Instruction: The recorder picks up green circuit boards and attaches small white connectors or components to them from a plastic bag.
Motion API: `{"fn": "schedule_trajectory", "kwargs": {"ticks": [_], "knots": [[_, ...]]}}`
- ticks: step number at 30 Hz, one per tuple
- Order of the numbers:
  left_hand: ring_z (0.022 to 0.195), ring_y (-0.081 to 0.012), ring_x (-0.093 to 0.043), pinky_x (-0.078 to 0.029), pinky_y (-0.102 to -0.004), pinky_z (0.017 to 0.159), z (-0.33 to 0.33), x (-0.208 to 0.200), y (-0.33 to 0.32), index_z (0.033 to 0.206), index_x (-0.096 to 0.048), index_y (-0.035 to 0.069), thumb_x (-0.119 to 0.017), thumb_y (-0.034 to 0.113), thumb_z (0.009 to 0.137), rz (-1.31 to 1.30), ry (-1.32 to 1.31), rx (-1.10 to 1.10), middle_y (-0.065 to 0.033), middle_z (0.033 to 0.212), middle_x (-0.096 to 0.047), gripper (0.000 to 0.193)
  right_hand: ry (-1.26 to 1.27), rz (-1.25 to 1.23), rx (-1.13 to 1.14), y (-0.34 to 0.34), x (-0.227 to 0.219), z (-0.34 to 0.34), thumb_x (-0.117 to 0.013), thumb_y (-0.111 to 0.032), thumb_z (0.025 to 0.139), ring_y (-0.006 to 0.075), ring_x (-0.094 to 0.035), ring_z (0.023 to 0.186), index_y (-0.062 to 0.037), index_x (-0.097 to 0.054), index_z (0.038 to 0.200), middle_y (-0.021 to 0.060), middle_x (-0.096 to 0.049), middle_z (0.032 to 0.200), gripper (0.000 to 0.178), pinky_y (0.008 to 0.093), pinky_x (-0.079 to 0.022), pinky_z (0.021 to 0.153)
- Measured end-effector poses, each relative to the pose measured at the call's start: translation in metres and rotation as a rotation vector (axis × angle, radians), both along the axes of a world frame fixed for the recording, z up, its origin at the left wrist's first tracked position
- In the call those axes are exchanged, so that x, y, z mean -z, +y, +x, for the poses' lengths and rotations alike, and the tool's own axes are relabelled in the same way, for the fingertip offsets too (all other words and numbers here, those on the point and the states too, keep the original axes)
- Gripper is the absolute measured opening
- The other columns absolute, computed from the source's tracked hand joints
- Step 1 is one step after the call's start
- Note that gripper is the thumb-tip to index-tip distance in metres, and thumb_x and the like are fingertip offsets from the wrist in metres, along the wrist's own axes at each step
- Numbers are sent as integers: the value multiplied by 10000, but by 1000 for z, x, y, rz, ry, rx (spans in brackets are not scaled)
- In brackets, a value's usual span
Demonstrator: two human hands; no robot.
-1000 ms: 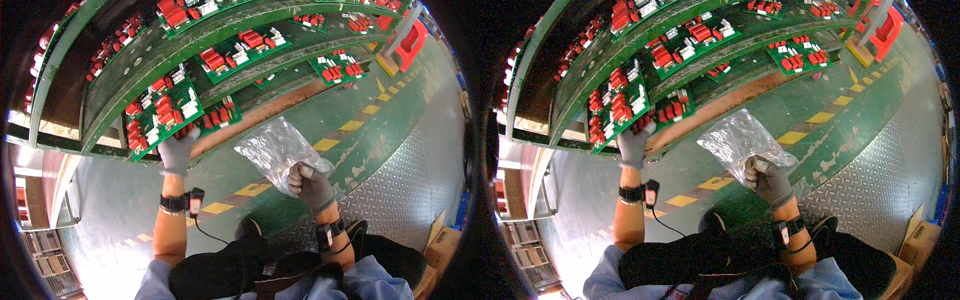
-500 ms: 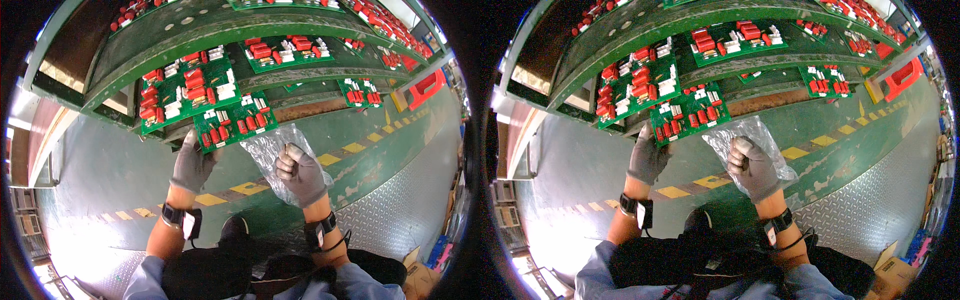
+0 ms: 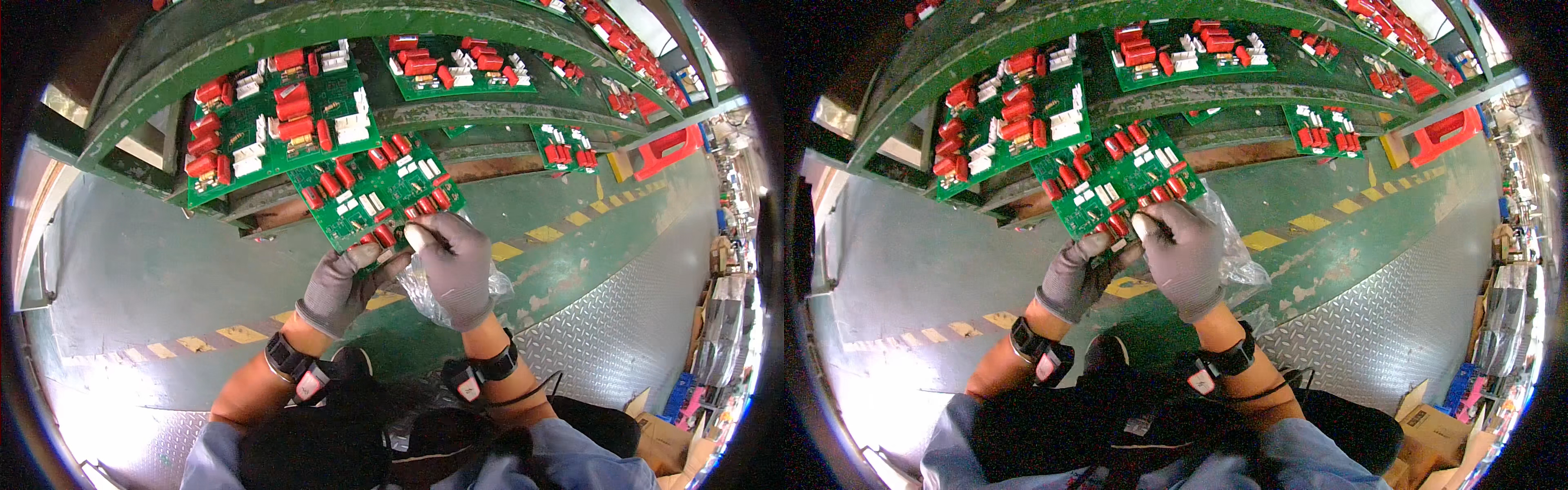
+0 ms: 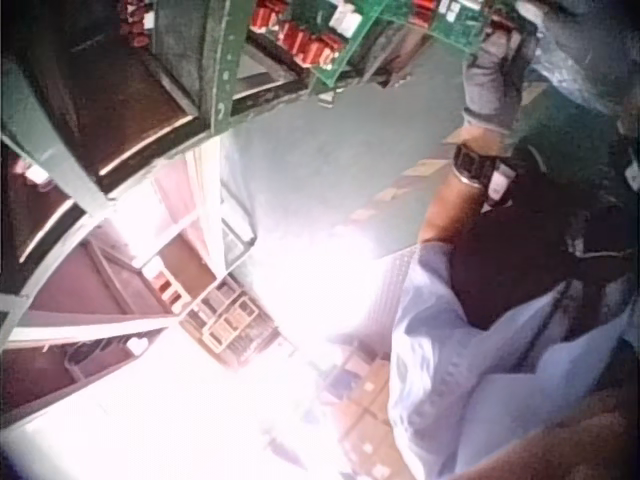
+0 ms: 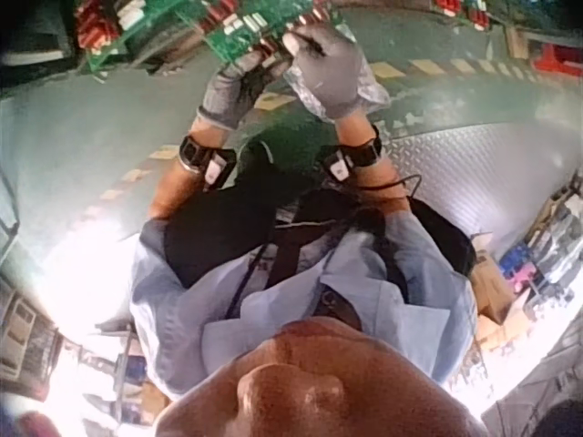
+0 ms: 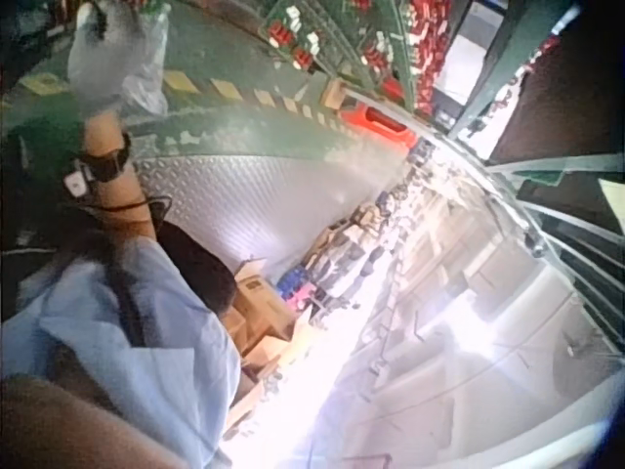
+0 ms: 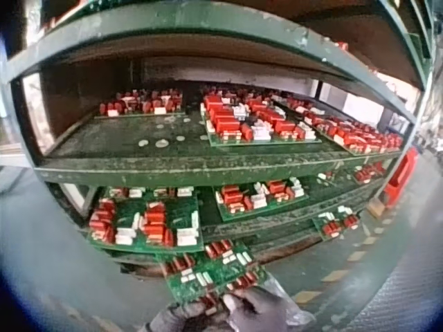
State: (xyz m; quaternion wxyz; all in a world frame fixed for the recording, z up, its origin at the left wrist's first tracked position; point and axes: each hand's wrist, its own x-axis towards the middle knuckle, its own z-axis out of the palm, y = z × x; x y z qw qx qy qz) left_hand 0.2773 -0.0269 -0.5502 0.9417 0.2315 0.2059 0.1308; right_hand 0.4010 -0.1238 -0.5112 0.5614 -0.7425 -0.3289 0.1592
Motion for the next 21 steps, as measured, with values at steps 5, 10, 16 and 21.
{"fn": "schedule_trajectory", "kwargs": {"ticks": [5, 10, 16, 21], "knots": [[1081, -221, -562, -473, -378, 958, 8, 8, -6, 1170, -521, 36, -608, 122, 860, -68, -82, -81, -88, 1154, -575, 333, -279, -119, 30, 3, 8, -1, -647, -119, 771, 314, -585, 651, -31, -622, 760, 134, -615, 731, 92, 366, -458, 571], [1092, -222, -553, -459, -376, 972, 10, 10, -9, 1171, -517, 35, -616, 120, 857, -110, -90, -80, -89, 1151, -574, 340, -433, -203, 59, 6, 19, 1, -662, -121, 762, 279, -596, 634, -22, -640, 773, 133, -621, 719, 102, 348, -460, 567], [1087, -220, -554, -456, -381, 974, 10, 15, -7, 1162, -521, 19, -612, 92, 854, -154, -106, -58, -100, 1151, -573, 329, -538, -276, 48, 11, 20, 2, -672, -112, 748, 280, -602, 633, -23, -648, 771, 129, -627, 725, 95, 340, -464, 569], [1084, -219, -555, -455, -371, 975, 10, 20, -7, 1169, -515, 14, -614, 58, 840, -175, -75, -51, -102, 1159, -569, 346, -643, -333, 29, 12, 19, 3, -664, -127, 744, 306, -590, 649, -44, -631, 753, 122, -615, 711, 90, 376, -462, 581]]}}
